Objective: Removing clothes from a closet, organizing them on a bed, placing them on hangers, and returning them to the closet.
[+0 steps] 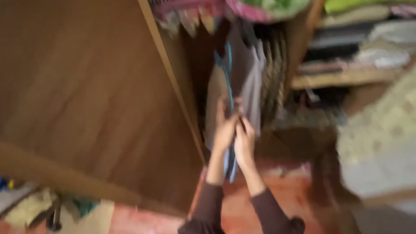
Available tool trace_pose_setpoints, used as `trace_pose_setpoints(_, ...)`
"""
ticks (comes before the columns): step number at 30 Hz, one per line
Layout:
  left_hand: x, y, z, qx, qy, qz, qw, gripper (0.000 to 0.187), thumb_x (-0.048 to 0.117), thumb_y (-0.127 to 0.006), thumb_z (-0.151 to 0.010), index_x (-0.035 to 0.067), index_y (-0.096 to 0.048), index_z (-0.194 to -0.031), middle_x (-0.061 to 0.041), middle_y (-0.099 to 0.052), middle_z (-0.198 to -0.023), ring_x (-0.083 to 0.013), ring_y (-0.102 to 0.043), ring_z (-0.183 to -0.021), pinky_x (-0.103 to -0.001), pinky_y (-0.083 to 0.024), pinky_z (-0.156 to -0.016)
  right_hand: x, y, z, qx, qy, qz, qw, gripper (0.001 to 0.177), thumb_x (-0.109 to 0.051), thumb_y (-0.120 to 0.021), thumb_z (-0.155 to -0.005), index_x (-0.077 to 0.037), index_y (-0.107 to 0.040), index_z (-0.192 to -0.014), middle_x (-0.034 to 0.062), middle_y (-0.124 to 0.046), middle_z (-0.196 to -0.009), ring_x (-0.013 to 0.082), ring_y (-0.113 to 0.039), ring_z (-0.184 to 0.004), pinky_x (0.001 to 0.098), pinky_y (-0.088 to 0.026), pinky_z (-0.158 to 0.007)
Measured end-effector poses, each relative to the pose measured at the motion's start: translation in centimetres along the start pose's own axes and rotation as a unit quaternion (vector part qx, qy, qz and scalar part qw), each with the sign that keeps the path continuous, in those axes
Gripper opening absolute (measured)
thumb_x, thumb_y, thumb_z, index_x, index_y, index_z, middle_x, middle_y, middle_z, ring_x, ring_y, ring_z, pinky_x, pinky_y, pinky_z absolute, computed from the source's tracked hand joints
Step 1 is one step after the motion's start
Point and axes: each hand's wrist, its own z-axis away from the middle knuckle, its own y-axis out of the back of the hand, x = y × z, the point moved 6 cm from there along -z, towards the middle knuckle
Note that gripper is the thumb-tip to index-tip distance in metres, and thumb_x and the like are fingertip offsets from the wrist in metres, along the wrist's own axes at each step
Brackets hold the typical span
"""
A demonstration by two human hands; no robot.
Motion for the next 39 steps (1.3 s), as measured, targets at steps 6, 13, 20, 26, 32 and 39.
trace_pose_setpoints(6, -2.9, 1.9, -2.6, 0.05, -0.019, -0.011, 0.999, 0.05, 0.013, -0.067, -0.103, 0.003, -0.051, -0.149, -0.014, -0.067, -0.137, -0.0188, -0.063, -0.123, -0.033, -0.048, -0.107, 0.2, -3.3, -2.7, 0.031, -0.131, 0.032, 0.99, 0.043, -0.022, -0.048, -0.105, -0.001, -0.058, -0.142, 0.016, -0.067, -0.137, 0.0236, -0.065, -0.122, 0.0316, -0.049, -0.101)
trace_pose_setpoints(13, -9.2, 5.1, -5.9, 0.061, -0.07, 0.004, 0.996, 0.052, 0.016, -0.064, -0.106, 0.003, -0.045, -0.152, -0.014, -0.061, -0.148, -0.0195, -0.058, -0.133, -0.032, -0.044, -0.113, 7.2, -4.4, -6.3, -0.015, -0.059, 0.084, 0.995, 0.04, -0.018, -0.05, -0.106, 0.005, -0.06, -0.138, 0.0173, -0.067, -0.135, 0.0224, -0.063, -0.124, 0.0307, -0.047, -0.102)
trace_pose_setpoints(20, -10.2, 8.1, -11.9, 0.093, -0.054, -0.126, 0.986, 0.058, 0.024, -0.061, -0.105, 0.01, -0.038, -0.157, -0.017, -0.052, -0.151, -0.0301, -0.054, -0.137, -0.04, -0.042, -0.114, 11.8, -7.6, -12.9, -0.038, -0.066, 0.122, 0.99, 0.033, -0.016, -0.052, -0.103, 0.005, -0.067, -0.123, 0.0202, -0.076, -0.099, 0.021, -0.069, -0.088, 0.0337, -0.054, -0.08)
trace_pose_setpoints(26, -6.4, 7.9, -18.5, 0.055, -0.105, -0.252, 0.96, 0.048, 0.02, -0.051, -0.109, 0.009, -0.045, -0.156, -0.021, -0.05, -0.154, -0.039, -0.049, -0.142, -0.043, -0.039, -0.116, 10.4, -11.1, -19.6, -0.039, -0.012, 0.172, 0.984, 0.034, -0.026, -0.053, -0.103, 0.0, -0.07, -0.116, 0.0228, -0.073, -0.09, 0.018, -0.068, -0.081, 0.0372, -0.053, -0.072)
trace_pose_setpoints(32, -7.9, 11.2, -27.2, 0.08, -0.177, -0.309, 0.931, 0.039, 0.014, -0.05, -0.106, 0.008, -0.058, -0.143, -0.024, -0.061, -0.139, -0.0404, -0.058, -0.131, -0.042, -0.045, -0.111, 14.7, -15.6, -27.1, -0.069, 0.031, 0.172, 0.982, 0.036, -0.031, -0.056, -0.106, 0.002, -0.069, -0.109, 0.0269, -0.07, -0.087, 0.0268, -0.067, -0.076, 0.0413, -0.051, -0.07)
trace_pose_setpoints(39, -20.9, 18.4, -34.6, 0.053, -0.09, -0.336, 0.936, 0.031, 0.021, -0.057, -0.105, 0.012, -0.066, -0.134, -0.025, -0.072, -0.118, -0.0419, -0.068, -0.11, -0.044, -0.056, -0.09, 24.4, -18.4, -30.3, -0.081, -0.008, 0.246, 0.966, 0.041, -0.03, -0.054, -0.105, 0.007, -0.068, -0.113, 0.0293, -0.072, -0.102, 0.0372, -0.073, -0.091, 0.0446, -0.054, -0.08)
